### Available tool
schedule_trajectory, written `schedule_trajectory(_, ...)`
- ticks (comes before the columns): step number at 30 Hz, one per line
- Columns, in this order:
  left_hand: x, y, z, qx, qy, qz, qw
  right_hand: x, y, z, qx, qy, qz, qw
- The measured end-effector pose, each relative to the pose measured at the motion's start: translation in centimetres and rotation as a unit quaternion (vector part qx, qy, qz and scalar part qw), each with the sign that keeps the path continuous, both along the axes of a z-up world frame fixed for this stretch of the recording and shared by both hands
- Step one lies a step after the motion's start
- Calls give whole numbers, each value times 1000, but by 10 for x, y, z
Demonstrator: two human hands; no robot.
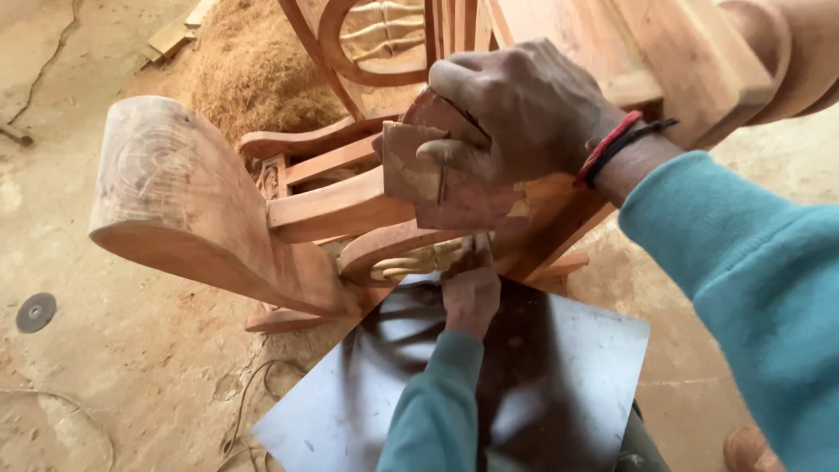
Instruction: The person sands the wooden frame and decorative wheel of a rocking chair by hand using pieces of sandpaper, reaching into the narrow gaps of the backrest and armrest.
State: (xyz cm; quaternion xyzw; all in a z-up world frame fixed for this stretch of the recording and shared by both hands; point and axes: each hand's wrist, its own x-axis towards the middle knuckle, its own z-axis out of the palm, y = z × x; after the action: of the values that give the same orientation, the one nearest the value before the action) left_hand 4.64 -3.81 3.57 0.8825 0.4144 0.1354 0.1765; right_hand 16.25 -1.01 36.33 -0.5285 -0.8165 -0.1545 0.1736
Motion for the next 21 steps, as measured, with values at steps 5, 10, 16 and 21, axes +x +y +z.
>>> schedule_trajectory(5, 1, -14, -7, 63, -65, 20, 996, -1, 4, 3, -22, 10, -7, 1000)
schedule_trajectory(10, 10, 13, -5, -171, 142, -43, 974, -1, 2, 0, -31, 9, -3, 999)
schedule_trajectory(16, -4, -7, -17, 118, -79, 1, 990, -5, 3, 2, -24, 33, -1, 999)
schedule_trajectory(21, 8, 11, -13, -94, 70, -21, 993, -2, -2, -1, -26, 12, -13, 1000)
